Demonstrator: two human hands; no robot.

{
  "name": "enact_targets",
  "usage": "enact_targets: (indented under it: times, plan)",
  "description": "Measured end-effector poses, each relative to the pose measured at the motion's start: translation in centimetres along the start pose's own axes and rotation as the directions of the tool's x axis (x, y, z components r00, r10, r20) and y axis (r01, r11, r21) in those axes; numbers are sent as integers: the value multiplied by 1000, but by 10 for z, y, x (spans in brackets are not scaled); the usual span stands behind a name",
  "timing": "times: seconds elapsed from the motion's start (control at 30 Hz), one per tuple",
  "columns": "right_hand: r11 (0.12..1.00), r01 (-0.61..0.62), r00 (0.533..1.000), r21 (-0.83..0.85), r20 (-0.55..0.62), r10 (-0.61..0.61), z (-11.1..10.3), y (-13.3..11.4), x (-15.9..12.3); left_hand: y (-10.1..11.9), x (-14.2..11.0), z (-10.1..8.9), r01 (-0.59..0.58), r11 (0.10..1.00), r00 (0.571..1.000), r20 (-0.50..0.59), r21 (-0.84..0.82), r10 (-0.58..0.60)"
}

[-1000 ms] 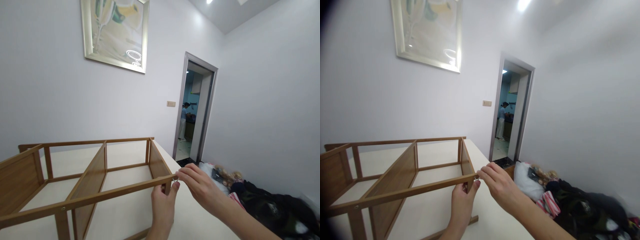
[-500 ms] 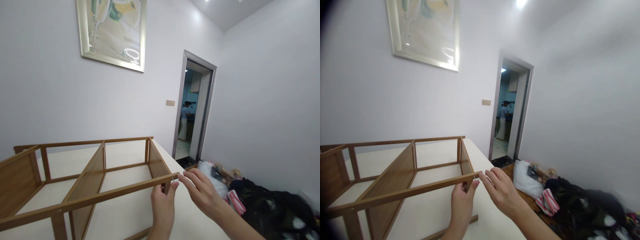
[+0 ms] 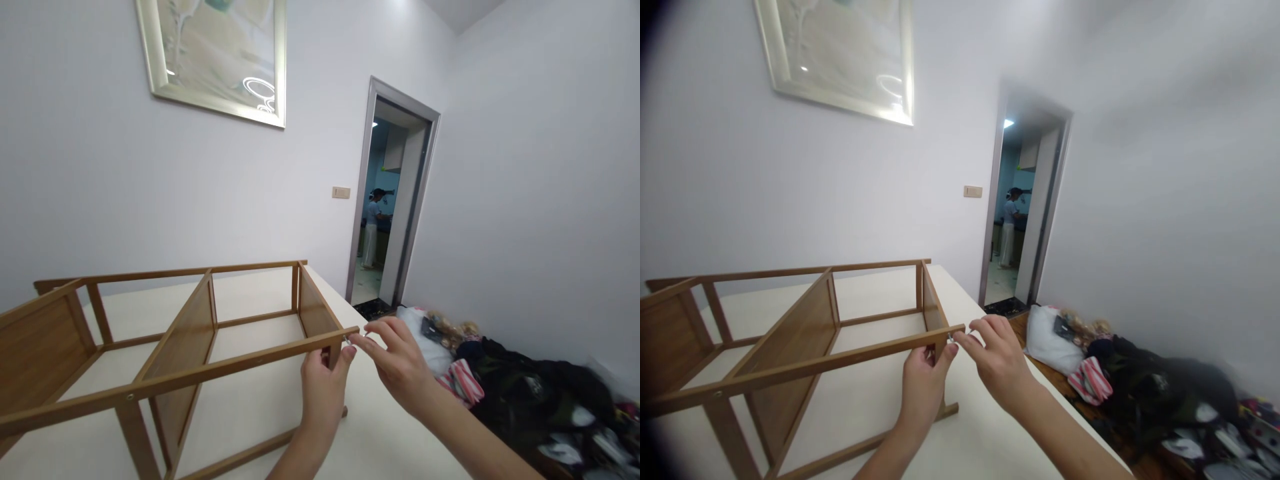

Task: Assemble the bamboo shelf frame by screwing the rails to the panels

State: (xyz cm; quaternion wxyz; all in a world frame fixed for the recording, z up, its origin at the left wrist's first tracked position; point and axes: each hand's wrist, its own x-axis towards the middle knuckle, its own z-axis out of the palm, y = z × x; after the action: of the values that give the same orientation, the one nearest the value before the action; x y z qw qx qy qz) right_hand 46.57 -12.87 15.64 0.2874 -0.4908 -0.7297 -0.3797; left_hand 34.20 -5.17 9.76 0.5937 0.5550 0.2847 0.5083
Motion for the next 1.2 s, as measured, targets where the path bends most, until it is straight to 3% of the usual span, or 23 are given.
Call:
enact_targets:
  times: [0.2,0.37,0.53,0.63,0.73,0.83,1.1,1.2]
  plan:
    - [996,-79,984,38,162,71,-12,-3,11,-22,-10,-34,-128,956,992,48,264,120]
    - [992,-95,980,84,186,78,-18,-16,6,-58,-28,-69,-232,749,964,252,621,89]
    - [982,-108,964,152,257,67,0,-49,-48,-84,-47,-76,-362,422,915,403,831,-9]
    - [976,-166,942,140,315,115,19,-61,-91,-88,-52,-72,-389,311,910,414,867,-16]
    - [955,-256,907,152,380,183,35,-62,-122,-87,-53,-70,-390,285,913,409,876,-9]
    - [933,-303,893,195,401,206,46,-60,-134,-87,-52,-71,-390,281,912,409,877,-10]
    - [876,-409,826,256,511,236,51,-64,-127,-86,-51,-69,-394,277,910,414,877,-17]
    - [879,-402,830,256,508,232,51,-63,-125,-84,-50,-68,-391,283,911,412,876,-18]
